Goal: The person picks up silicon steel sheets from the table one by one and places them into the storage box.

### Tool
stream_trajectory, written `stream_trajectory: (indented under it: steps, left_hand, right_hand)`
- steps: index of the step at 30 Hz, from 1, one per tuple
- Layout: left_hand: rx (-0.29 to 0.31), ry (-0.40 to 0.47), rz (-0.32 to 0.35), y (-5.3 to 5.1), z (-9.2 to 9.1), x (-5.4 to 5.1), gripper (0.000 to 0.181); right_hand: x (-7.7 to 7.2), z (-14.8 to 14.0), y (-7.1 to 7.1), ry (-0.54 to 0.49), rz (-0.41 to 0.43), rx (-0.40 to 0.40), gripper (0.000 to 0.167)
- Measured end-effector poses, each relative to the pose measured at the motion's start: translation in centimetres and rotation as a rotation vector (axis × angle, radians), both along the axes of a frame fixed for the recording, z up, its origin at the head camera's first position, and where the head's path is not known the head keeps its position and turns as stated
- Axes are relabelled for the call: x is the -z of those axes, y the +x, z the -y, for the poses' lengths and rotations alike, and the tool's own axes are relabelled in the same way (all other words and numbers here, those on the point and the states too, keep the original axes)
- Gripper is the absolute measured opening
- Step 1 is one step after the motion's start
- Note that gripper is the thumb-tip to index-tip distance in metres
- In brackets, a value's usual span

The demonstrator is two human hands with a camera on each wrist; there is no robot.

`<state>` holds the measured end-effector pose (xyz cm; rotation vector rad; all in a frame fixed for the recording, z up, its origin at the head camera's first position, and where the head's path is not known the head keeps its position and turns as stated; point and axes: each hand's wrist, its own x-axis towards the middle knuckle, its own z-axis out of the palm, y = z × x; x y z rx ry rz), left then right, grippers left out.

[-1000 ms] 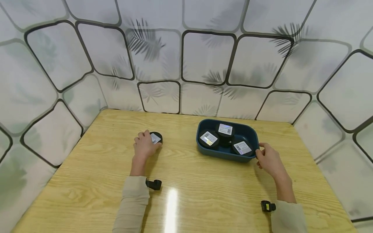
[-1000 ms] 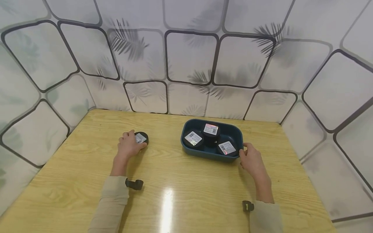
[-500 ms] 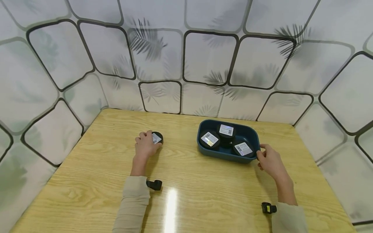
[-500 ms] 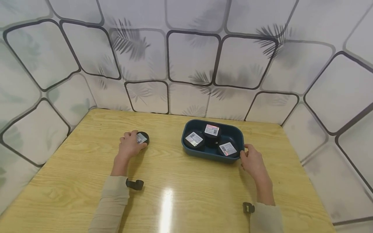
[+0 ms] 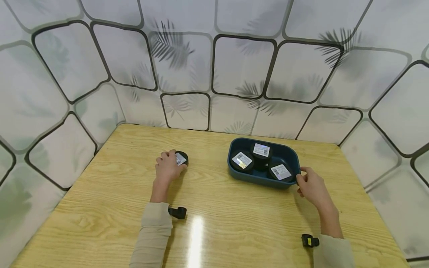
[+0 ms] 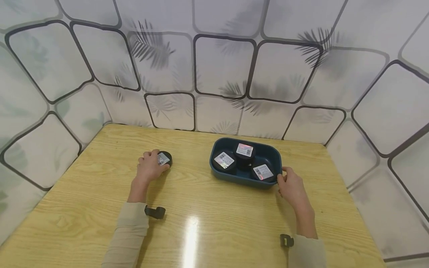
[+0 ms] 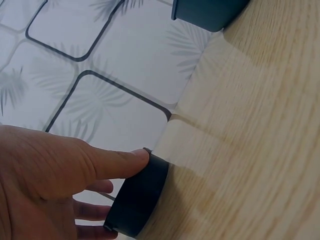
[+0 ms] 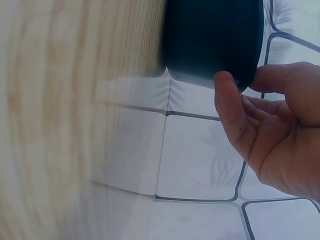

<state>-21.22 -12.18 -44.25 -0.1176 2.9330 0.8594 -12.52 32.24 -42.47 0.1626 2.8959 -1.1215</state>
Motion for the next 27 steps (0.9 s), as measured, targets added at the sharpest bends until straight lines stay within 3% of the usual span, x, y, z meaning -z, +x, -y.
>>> stream_trajectory:
  steps: [27]
  left_hand:
    - [0.038,0.012,0.002,0.29,0.13,-0.46,0.072]
  right_hand:
    - [-0.04,-0.19,-0.03,-0.008,0.010,-0.007,0.050]
